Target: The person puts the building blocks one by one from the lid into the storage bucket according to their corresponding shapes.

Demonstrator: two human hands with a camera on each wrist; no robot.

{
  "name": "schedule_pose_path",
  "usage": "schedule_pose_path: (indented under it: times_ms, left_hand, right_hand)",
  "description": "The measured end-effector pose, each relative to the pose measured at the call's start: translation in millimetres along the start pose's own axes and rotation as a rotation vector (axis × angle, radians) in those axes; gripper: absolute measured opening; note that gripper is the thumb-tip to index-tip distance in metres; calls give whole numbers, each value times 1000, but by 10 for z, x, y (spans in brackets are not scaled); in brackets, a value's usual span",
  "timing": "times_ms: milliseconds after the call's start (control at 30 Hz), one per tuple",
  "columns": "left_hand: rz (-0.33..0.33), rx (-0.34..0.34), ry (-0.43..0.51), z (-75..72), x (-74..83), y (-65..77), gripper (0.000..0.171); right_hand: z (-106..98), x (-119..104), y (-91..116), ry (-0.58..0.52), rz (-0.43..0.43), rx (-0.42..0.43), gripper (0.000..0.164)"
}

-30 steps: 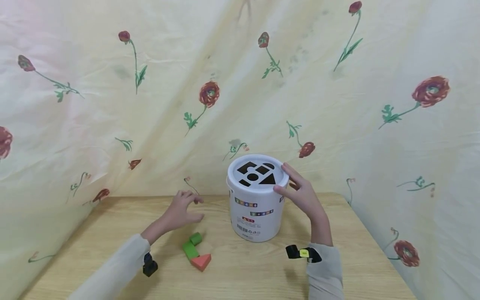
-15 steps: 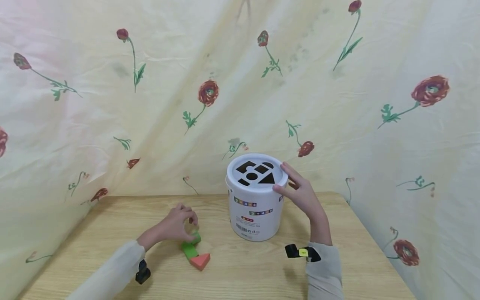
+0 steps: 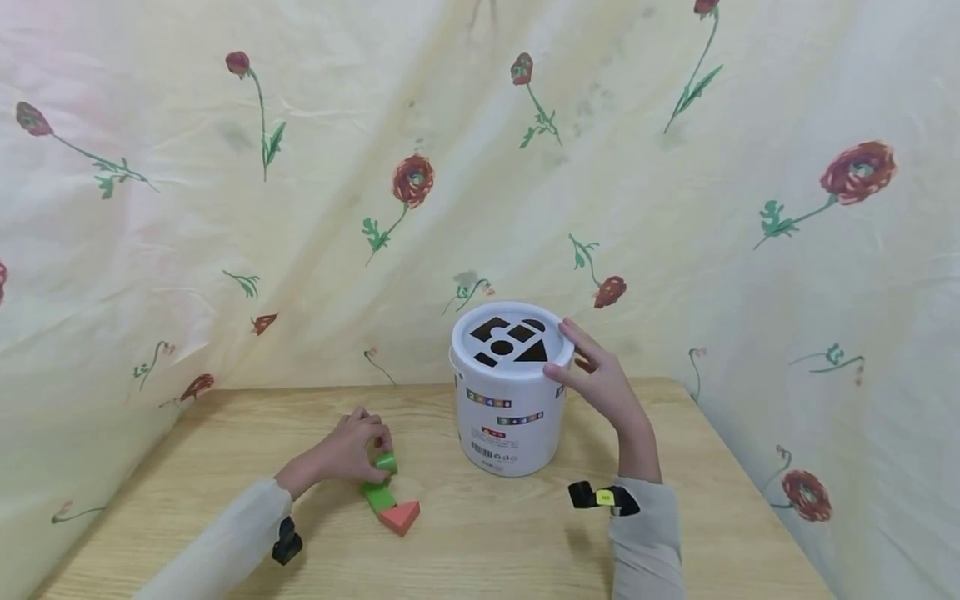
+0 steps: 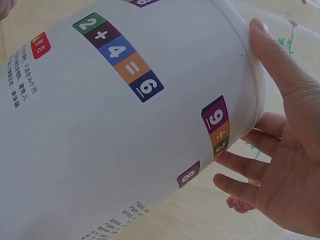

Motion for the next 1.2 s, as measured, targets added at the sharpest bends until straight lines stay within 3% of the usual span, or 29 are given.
schedule_pose_path:
  times_ms: [600,1200]
  left_hand:
    - [14,23,-60,5,28,-93,24]
    - [8,66,-35,-82,109,-91,26]
  right_hand:
    - [-5,-7,-17,-5,5,-1,79]
    - [3,-13,12,-35,3,-5,78]
Point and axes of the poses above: each hand's wrist, its own y-axis away from the middle knuckle, its own z-axis out of the palm, x = y × z, the point moved 9 cm from there along -y, towards the middle knuckle, and after that the axes turned 11 degrees about -x, right-handed, at the moved point
